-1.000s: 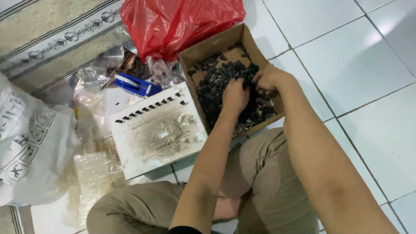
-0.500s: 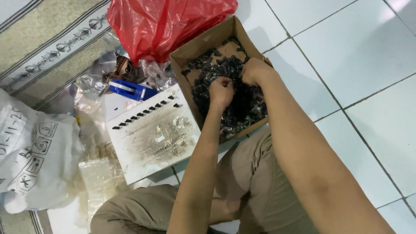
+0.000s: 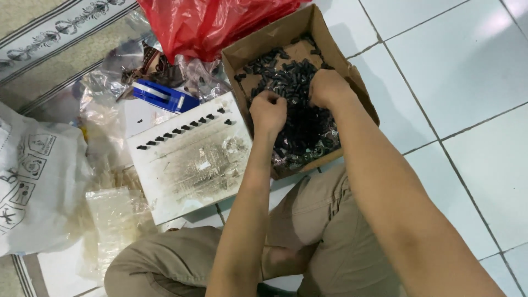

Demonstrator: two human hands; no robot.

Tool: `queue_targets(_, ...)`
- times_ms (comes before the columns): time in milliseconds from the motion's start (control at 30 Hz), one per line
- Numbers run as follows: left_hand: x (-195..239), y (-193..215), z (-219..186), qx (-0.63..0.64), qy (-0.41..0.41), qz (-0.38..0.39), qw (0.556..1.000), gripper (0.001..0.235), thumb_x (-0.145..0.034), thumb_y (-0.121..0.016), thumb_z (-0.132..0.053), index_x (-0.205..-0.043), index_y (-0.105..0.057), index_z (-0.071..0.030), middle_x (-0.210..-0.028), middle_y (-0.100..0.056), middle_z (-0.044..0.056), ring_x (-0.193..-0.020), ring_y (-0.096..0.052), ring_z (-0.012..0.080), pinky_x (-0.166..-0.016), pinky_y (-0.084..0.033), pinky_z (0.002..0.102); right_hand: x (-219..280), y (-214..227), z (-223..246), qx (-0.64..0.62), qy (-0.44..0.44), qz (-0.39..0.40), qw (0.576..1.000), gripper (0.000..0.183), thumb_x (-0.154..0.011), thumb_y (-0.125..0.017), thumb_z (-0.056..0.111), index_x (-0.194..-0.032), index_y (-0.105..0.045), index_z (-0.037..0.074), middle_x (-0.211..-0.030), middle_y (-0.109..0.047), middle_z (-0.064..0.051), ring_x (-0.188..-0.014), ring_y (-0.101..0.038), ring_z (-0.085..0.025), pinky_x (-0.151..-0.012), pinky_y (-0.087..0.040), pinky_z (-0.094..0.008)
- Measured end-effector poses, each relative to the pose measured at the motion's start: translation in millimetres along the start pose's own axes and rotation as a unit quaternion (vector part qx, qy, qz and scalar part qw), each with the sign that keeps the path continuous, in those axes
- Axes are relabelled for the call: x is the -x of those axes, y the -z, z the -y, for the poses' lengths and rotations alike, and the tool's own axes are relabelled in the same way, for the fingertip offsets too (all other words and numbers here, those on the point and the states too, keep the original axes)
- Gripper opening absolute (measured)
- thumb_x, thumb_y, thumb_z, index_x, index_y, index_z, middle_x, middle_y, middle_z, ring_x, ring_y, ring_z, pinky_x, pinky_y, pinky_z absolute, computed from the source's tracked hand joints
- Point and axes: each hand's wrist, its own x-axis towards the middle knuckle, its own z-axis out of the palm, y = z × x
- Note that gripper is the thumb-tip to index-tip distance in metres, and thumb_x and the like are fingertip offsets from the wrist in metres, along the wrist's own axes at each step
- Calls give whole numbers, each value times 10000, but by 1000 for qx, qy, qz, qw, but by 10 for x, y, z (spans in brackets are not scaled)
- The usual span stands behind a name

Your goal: The person sits on the floor and repeatedly picks small black plastic components from a cardboard box, then places them into slots on a white rectangular board. The person handles the components one at a time, filling the slots in a row.

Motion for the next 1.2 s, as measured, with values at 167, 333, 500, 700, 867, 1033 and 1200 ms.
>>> queue_targets(167, 10, 86, -51, 26, -23, 7, 999, 312, -955, -556, -143, -1182, -706, 11, -1179, -688, 266, -1167, -664, 390, -893, -616, 477, 170, 6, 251, 75, 10, -15, 997, 166, -922, -649, 39, -1001, -775, -33, -956, -758, -228, -924, -730, -379, -743, -638, -506)
queue_targets(333, -190, 24, 190, 25, -23, 6, 999, 299, -961, -568, -138, -1180, -717, 1, -1182, -686, 282, -1180, -662, 408, -930, -603, 482, -93, -343, 68, 188, 26, -50, 981, 211, -946, -572, 9, -933, -777, -38, -876, -762, -213, -867, -752, -390, -661, -626, -557)
queue_targets(500, -295, -63, 317, 6, -25, 18, 1000, 325, -947, -542, -109, -1195, -700, 29, -1128, -713, 275, -1127, -691, 397, -873, -624, 469, -200, -391, -59, 225, 35, -50, 972, 265, -938, -531, -13, -926, -796, -29, -884, -774, -220, -894, -761, -402, -686, -617, -579)
queue_targets(700, -236, -168, 470, -79, -45, 60, 994, 304, -887, -519, 4, -1095, -726, 84, -1019, -716, 312, -1030, -714, 407, -805, -634, 472, 228, -21, 468, 66, 34, -23, 997, 204, -908, -659, 35, -1042, -780, -60, -991, -754, -286, -995, -721, -465, -763, -608, -599)
queue_targets(867, -47, -52, 216, -86, -25, 71, 993, 303, -889, -516, 18, -1095, -729, 81, -1020, -719, 301, -1020, -721, 400, -800, -634, 477, 101, -178, 507, 121, 18, -68, 990, 168, -919, -626, 3, -933, -776, -72, -906, -751, -281, -929, -737, -447, -724, -618, -572)
queue_targets(1033, 10, -33, 142, -56, -30, 76, 995, 319, -880, -481, 67, -1085, -724, 98, -954, -709, 293, -950, -725, 353, -730, -634, 442, -121, -533, 422, 204, 43, -144, 967, 154, -898, -619, -6, -916, -769, -35, -846, -738, -220, -849, -747, -367, -687, -638, -523)
queue_targets(1200, -2, 3, 153, -68, -25, 83, 994, 325, -868, -475, 84, -1087, -713, 117, -967, -697, 299, -962, -724, 400, -738, -634, 461, -201, -711, 386, 219, -13, -179, 959, 164, -917, -607, -14, -889, -768, -12, -815, -736, -173, -821, -745, -322, -676, -638, -508)
